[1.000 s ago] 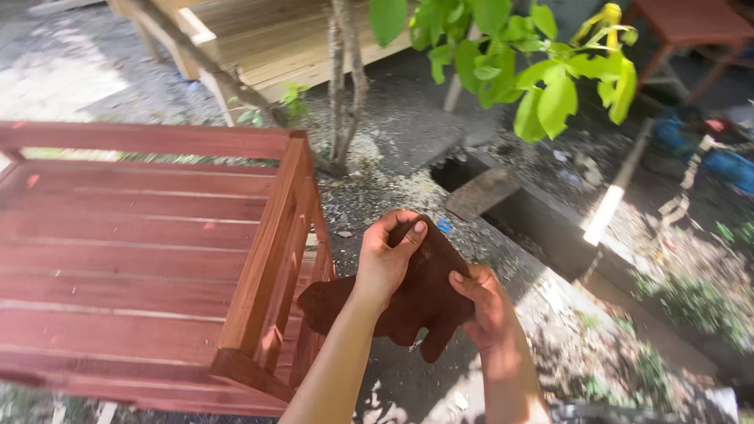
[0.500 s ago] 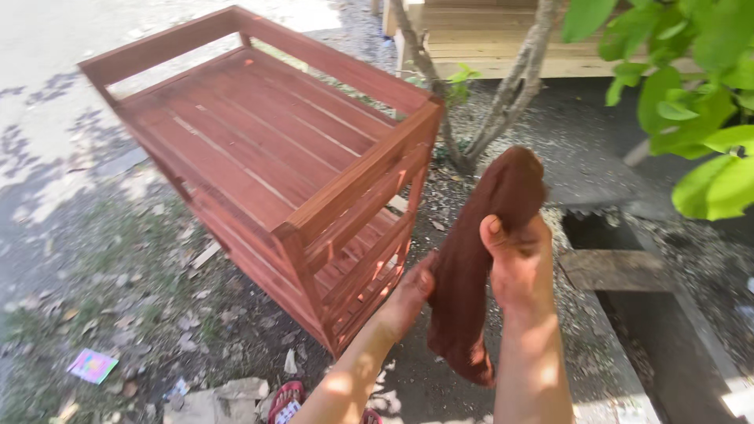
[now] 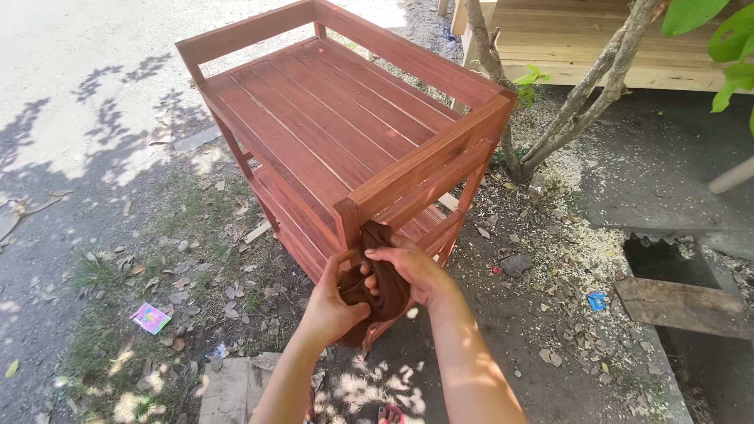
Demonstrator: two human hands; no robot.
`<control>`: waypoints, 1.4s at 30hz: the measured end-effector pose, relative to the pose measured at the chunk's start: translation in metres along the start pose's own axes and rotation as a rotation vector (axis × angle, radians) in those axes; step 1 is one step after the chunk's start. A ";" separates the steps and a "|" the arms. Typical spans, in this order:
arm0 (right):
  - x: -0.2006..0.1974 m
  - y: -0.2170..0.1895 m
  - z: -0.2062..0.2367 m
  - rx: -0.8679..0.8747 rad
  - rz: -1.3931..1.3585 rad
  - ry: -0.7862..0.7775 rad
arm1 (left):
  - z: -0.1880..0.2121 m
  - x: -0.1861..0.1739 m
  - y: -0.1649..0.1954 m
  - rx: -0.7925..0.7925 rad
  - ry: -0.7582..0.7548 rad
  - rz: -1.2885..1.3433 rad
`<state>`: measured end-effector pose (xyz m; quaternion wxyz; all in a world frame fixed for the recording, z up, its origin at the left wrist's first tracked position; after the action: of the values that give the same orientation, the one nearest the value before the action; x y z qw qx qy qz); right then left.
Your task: The person wipes a red stain or finish onto a wooden slatted shelf unit using a brown cloth, working over the rails, legs and shelf surfaces. They dip and wring the cloth in a bowl of red liquid on a metal cart, then resume wiping the furniture, including its underside and edges.
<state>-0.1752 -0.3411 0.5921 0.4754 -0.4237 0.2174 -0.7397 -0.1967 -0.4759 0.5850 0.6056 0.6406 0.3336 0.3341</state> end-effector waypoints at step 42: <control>-0.015 0.017 -0.031 0.045 0.079 0.067 | 0.012 -0.044 0.013 0.020 0.517 -0.371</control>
<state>-0.1897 -0.3382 0.5563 0.5060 -0.3792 0.2332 -0.7388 -0.2110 -0.5192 0.5965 0.5451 0.4686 0.5908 0.3664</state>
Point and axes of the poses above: each hand's wrist, its own z-axis away from the middle knuckle, its own x-axis out of the palm, y = z × x, the point moved 10 cm from there along -z, towards the middle knuckle, and after that the axes turned 10 degrees about x, right-handed, at the moved point
